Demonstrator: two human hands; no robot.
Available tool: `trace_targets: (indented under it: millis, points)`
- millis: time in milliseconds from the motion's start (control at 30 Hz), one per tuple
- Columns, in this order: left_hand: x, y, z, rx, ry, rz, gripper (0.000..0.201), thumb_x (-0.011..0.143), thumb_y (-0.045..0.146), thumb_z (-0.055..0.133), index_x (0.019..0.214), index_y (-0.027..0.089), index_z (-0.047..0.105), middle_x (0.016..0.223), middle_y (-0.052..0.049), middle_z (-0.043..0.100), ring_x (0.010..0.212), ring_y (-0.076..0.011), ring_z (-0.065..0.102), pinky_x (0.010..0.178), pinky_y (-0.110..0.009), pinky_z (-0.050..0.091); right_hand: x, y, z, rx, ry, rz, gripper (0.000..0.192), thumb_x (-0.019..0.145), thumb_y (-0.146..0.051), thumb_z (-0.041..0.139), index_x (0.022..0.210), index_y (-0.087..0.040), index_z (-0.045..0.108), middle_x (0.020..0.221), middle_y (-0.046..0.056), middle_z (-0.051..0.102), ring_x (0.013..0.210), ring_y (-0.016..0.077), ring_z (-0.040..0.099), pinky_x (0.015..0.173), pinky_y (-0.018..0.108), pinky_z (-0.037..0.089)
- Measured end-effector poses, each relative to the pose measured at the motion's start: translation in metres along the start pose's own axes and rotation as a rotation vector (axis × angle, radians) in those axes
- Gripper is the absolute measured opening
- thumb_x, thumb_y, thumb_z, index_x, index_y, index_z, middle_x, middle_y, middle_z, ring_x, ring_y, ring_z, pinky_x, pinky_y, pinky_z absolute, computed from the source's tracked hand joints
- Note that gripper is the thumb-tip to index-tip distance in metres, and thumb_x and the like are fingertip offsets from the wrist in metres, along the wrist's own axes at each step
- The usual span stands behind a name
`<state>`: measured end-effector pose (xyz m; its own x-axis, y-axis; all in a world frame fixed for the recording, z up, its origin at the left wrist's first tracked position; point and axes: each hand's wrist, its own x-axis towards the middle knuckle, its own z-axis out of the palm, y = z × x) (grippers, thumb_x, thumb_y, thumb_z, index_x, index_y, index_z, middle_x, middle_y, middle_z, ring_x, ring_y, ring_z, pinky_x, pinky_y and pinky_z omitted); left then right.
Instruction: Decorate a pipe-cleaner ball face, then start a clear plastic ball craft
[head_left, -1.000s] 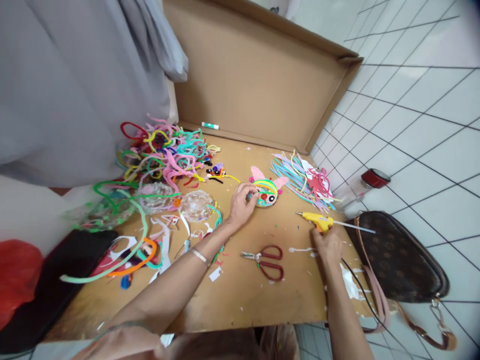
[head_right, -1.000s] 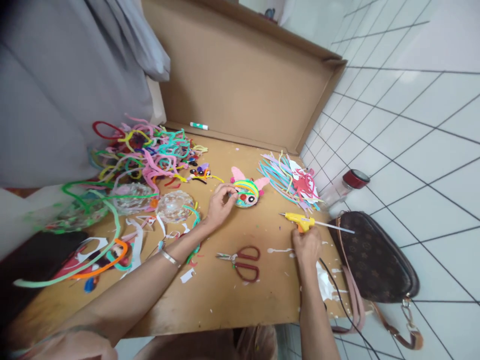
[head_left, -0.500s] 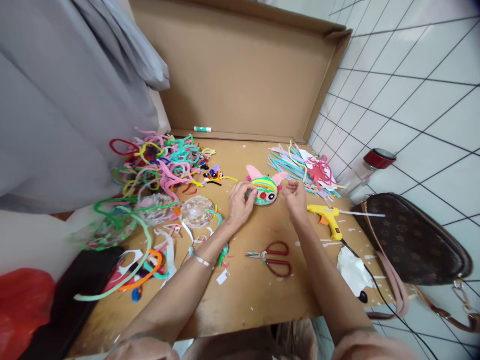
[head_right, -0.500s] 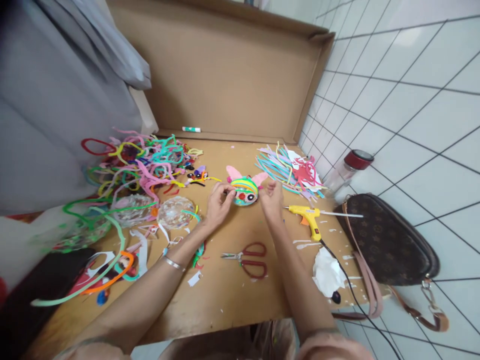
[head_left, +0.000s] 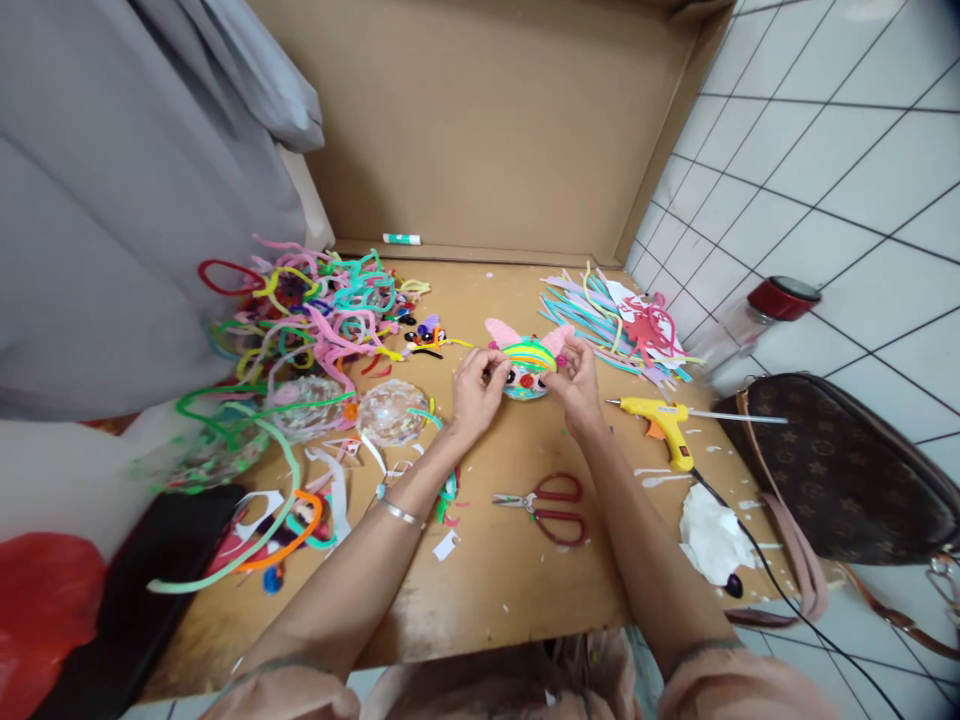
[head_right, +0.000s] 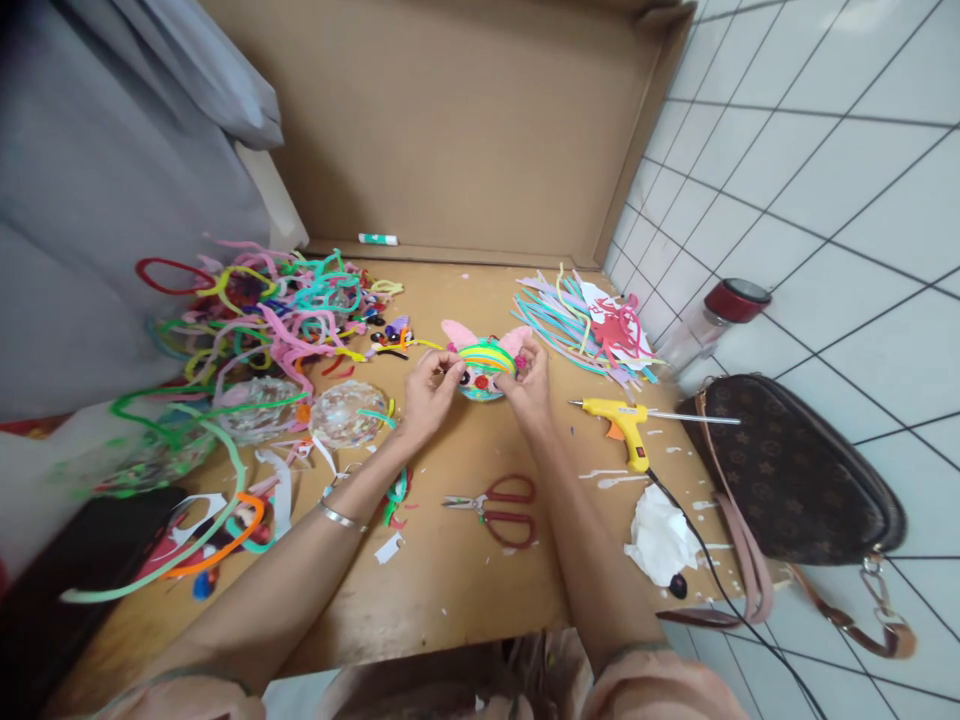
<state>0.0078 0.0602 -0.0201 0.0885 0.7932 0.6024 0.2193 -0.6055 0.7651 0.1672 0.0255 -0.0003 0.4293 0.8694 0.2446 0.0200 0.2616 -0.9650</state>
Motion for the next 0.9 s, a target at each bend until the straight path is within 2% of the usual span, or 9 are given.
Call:
trace_targets:
  millis: [267,400,633,900]
  points:
    - [-0.001,0.002,0.003,-0.139,0.043,-0.123,0.014,0.087,0.033,0.063,0.080,0.020,0.063,0.076,-0.001,0.065,0.073,-0.0151,0.061,0.073,-0.028,0.048,-0.001,0.004,0.000,-0.011,-0.023,-0.006,0.070,0.055,-0.030,0.081,0.117,-0.026,0.048,0.118,0.007,0.062,0.108,0.0226,0.062,0.092,0.040,0.055]
    - [-0.003,0.003,0.004,-0.177,0.053,-0.160,0.014,0.086,0.033,0.064,0.081,0.020,0.064,0.077,-0.001,0.065,0.071,-0.0143,0.060,0.072,-0.028,0.049,0.000,0.008,0.002,-0.012,-0.003,-0.048,0.070,0.055,-0.031,0.082,0.117,-0.026,0.049,0.120,0.008,0.060,0.113,0.0241,0.060,0.098,0.042,0.053]
    - [-0.002,0.005,0.004,-0.200,0.068,-0.152,0.011,0.083,0.029,0.065,0.077,0.020,0.063,0.074,0.000,0.062,0.069,-0.0137,0.058,0.070,-0.027,0.046,-0.001,0.012,0.005,-0.041,0.031,-0.085,0.068,0.057,-0.034,0.081,0.117,-0.025,0.050,0.119,0.008,0.058,0.120,0.0254,0.055,0.104,0.043,0.048]
    - [-0.001,0.011,0.000,-0.178,0.049,-0.168,0.009,0.078,0.022,0.067,0.069,0.020,0.064,0.071,0.000,0.062,0.072,-0.0150,0.057,0.072,-0.028,0.045,-0.004,0.010,0.008,-0.082,0.086,-0.097,0.062,0.059,-0.032,0.076,0.114,-0.025,0.048,0.115,0.008,0.058,0.113,0.0234,0.057,0.099,0.041,0.051]
